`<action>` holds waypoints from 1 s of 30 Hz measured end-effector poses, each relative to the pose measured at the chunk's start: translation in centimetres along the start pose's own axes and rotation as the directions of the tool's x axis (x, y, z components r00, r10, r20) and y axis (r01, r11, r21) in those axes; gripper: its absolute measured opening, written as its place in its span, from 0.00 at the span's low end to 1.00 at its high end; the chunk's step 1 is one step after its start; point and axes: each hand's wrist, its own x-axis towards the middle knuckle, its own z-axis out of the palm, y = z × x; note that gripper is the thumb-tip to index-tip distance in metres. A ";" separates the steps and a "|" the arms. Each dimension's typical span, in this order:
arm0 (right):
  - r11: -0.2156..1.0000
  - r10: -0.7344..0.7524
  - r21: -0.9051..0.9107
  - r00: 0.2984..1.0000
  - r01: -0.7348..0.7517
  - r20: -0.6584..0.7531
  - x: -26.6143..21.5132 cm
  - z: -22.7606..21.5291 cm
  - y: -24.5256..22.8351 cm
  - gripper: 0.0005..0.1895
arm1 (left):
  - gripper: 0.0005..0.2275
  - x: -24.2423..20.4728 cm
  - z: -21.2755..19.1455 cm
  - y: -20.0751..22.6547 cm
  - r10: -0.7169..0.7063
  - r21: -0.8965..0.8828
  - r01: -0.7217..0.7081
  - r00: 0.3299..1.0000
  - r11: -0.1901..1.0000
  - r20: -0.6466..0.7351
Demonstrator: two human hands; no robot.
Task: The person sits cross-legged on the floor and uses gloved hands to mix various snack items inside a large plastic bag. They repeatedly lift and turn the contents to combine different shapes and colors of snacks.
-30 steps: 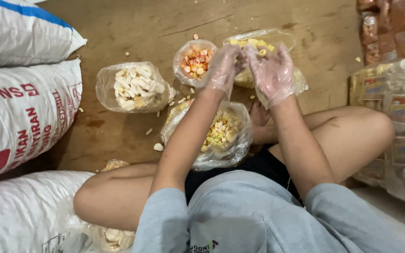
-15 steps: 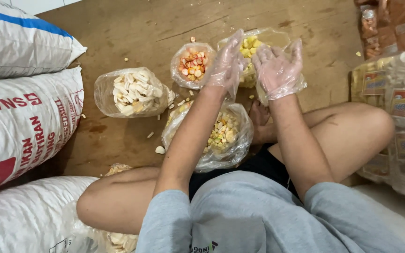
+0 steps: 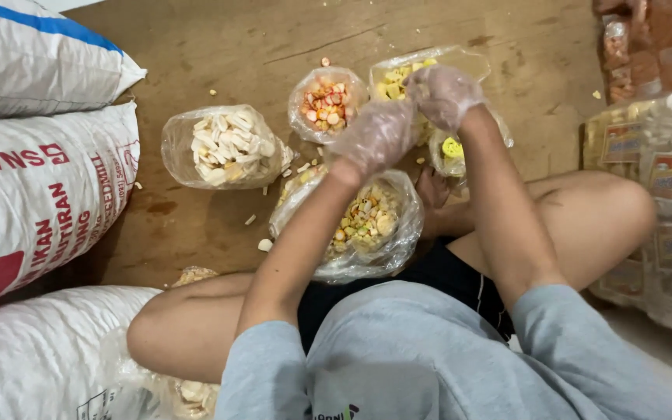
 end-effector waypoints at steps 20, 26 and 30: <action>0.774 0.133 -0.626 0.941 0.097 0.310 -4.1 -5.5 -2.2 0.31 | 0.10 6.5 3.8 0.7 0.001 -0.846 0.369 0.916 0.385 0.400; 0.295 0.156 -0.884 0.894 0.363 0.419 -0.7 -4.5 4.1 0.23 | 0.12 8.6 5.7 3.0 -0.148 -0.754 0.545 0.834 0.367 0.532; 0.382 0.109 -0.892 0.947 0.242 0.304 -1.8 -4.8 3.4 0.15 | 0.10 9.2 6.4 4.0 -0.165 -0.756 0.523 0.849 0.394 0.501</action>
